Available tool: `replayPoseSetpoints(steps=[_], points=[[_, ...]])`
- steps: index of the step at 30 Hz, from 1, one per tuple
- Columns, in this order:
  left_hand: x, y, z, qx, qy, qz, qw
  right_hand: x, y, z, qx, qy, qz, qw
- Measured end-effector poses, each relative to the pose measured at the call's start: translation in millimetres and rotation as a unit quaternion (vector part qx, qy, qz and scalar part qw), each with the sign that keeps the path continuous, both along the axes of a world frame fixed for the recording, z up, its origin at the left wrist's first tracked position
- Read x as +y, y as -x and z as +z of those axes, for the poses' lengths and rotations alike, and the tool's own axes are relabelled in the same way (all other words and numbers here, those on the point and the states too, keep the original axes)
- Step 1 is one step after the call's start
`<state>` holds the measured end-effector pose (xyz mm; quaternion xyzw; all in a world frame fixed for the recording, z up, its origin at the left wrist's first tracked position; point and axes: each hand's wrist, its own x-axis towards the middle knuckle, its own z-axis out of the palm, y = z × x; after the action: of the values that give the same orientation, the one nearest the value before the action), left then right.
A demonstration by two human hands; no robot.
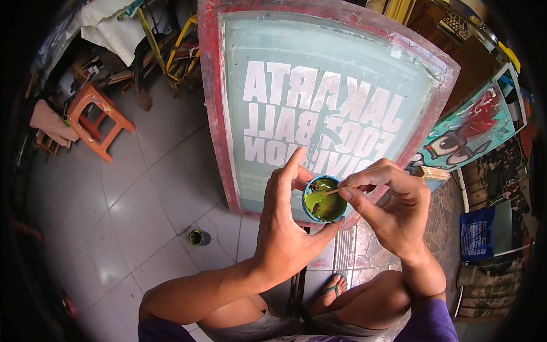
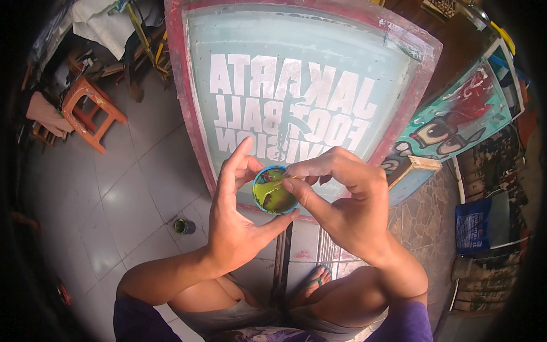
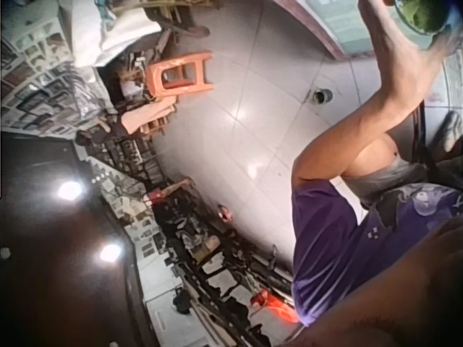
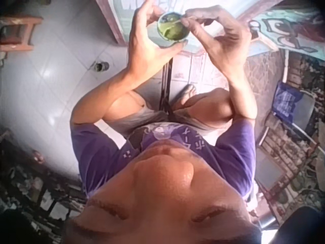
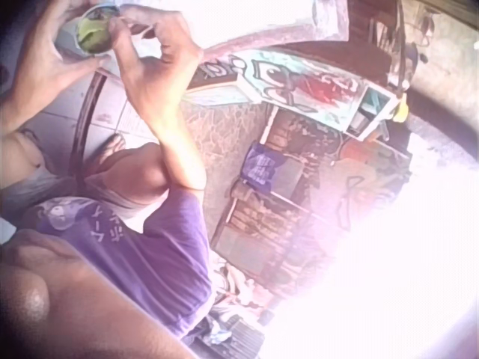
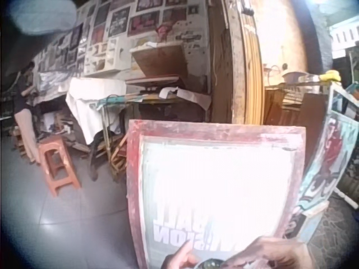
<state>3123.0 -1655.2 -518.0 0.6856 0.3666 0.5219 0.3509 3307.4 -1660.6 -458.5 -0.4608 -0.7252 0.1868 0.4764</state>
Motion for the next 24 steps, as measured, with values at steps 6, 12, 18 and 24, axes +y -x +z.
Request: replayPoseSetpoints(steps=[6,12,18,24], points=[[-1,1,-1,-0.004,-0.022,-0.007,1.0,-1,4,1,-0.031,0.001,0.002,1.0],[0,6,-5,-0.004,-0.009,0.013,1.0,6,1,11,0.0,-0.001,0.028,1.0],[-5,4,-8,0.01,0.008,-0.013,1.0,82,4,68,0.06,-0.087,0.104,0.989],[-1,-1,-7,0.003,-0.004,-0.03,1.0,199,41,105,-0.184,-0.117,0.18,0.959]])
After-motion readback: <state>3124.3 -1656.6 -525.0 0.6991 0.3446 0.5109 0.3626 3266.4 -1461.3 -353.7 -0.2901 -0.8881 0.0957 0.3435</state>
